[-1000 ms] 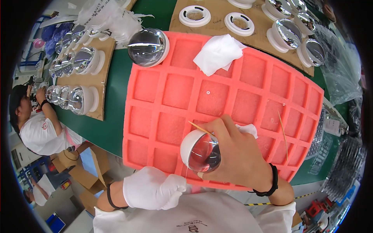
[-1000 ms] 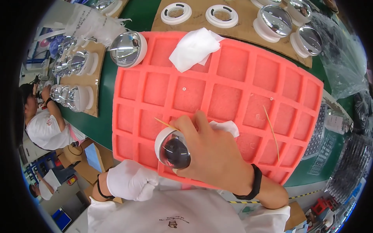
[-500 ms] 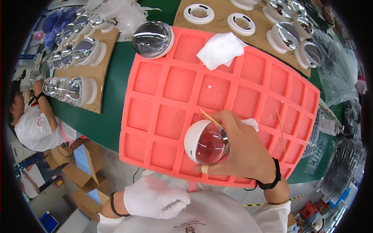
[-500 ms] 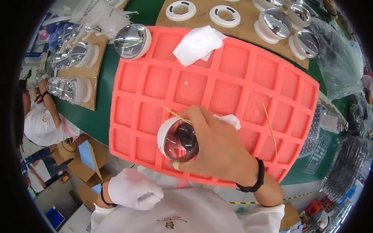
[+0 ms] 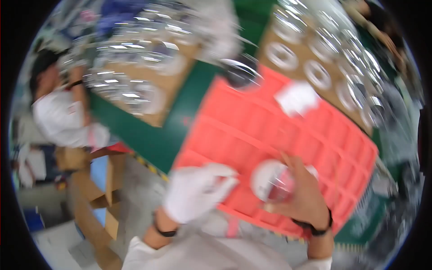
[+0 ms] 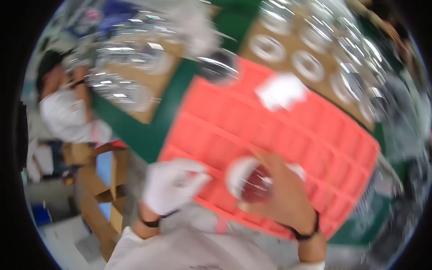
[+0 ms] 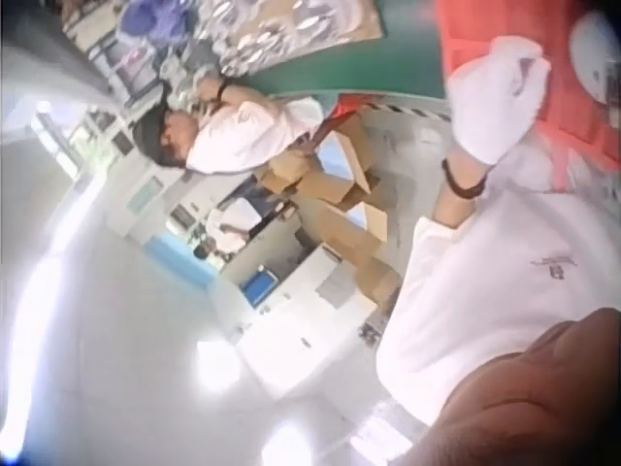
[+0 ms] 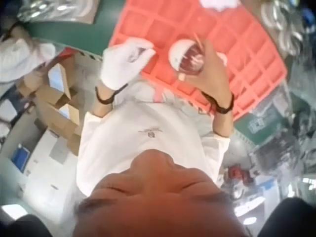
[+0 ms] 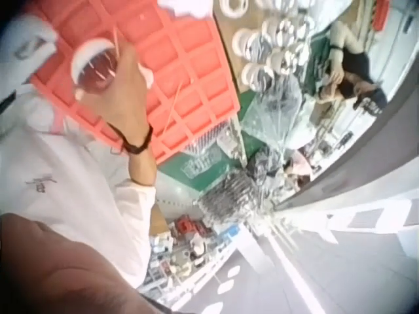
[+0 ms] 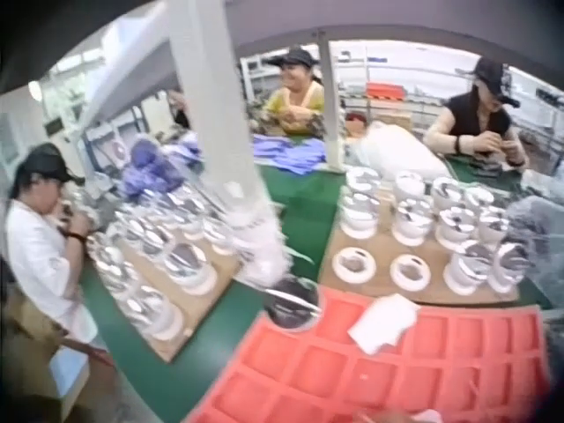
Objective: The person wipes a camera dome with a cloth, applies a substance to its edge using a wooden stick, and then presses the dome onto a camera base. After wiping the assembled camera, they use the stick to clear the camera's port and place it back on the tray.
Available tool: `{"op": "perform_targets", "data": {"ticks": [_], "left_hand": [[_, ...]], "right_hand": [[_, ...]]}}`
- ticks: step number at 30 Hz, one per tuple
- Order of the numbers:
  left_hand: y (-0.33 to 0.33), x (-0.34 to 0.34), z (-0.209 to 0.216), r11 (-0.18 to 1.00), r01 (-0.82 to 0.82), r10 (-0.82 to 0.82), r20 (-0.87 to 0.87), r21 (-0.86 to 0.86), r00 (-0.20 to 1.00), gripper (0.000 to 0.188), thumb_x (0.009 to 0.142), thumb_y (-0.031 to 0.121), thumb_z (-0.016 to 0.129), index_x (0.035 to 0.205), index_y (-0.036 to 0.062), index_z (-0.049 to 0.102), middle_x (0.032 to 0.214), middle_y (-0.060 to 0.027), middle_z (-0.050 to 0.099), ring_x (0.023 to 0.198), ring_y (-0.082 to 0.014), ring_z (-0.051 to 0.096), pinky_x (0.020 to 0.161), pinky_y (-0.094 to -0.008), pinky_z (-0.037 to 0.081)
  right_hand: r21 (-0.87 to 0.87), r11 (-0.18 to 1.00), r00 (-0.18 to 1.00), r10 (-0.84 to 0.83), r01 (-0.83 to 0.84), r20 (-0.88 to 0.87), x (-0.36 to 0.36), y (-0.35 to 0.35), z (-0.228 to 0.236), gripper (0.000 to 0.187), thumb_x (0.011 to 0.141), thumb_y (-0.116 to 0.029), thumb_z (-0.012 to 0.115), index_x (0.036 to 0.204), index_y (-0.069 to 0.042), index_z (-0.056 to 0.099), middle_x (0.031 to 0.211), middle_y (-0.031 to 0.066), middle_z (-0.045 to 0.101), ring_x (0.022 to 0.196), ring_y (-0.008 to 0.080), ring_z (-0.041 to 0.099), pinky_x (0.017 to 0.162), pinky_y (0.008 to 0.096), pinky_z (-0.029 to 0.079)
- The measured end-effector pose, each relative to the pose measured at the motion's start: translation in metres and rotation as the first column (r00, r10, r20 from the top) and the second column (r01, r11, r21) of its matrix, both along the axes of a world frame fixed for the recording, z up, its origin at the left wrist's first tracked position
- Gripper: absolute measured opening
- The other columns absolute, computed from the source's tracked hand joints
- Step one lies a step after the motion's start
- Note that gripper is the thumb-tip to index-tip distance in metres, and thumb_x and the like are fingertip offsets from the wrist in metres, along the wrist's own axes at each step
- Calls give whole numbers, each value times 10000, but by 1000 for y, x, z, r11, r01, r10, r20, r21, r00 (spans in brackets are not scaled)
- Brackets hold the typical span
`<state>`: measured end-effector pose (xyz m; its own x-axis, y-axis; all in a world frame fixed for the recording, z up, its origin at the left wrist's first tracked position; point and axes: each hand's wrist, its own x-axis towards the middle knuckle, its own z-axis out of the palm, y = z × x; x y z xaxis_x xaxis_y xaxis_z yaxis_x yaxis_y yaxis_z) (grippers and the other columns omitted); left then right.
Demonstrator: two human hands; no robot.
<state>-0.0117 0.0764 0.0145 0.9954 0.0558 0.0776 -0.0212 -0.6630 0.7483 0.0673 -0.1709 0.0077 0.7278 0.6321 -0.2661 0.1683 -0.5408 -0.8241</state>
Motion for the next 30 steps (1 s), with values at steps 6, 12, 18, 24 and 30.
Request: {"op": "perform_targets", "data": {"ticks": [6,12,18,24,30], "left_hand": [[-12,3,-43,995,94,-97,99,29,990,119,940,226,606,943,109,626,855,-59,627,794,-248,648,647,-375,519],[5,-1,-39,1000,-23,23,145,-1,989,162,946,243,591,917,84,575,906,-97,549,868,-303,576,769,-413,456],[-63,-10,8,980,139,-73,392,-142,917,236,815,282,700,854,59,634,902,-132,617,882,-349,592,767,-442,488],[-96,2,-12,887,15,143,304,-462,942,152,903,211,592,931,67,631,950,-126,614,959,-335,580,856,-437,481],[-105,3,-33,869,-3,211,364,-494,907,177,963,172,504,982,66,645,990,-135,621,1001,-339,578,891,-418,481]], "right_hand": [[-173,972,985,-166,157,-38,-26,-16,9,1056,603,-190,926,1472,43,374,1318,276,570,1252,372,549,1048,457,448],[75,995,996,-64,59,69,-28,-33,-39,993,669,-91,900,1483,44,347,1359,200,517,1222,290,532,1005,402,480],[152,986,998,-66,63,14,-29,-24,-29,883,700,-8,844,1451,1,379,1276,119,517,1103,213,532,901,335,499],[226,974,997,-40,24,66,-23,-23,-30,730,744,-20,816,1374,-17,449,1115,61,560,965,150,535,806,293,487],[231,973,989,-46,13,139,-25,-18,-37,703,746,-94,861,1316,10,463,1100,75,604,925,148,575,814,290,512]]}}
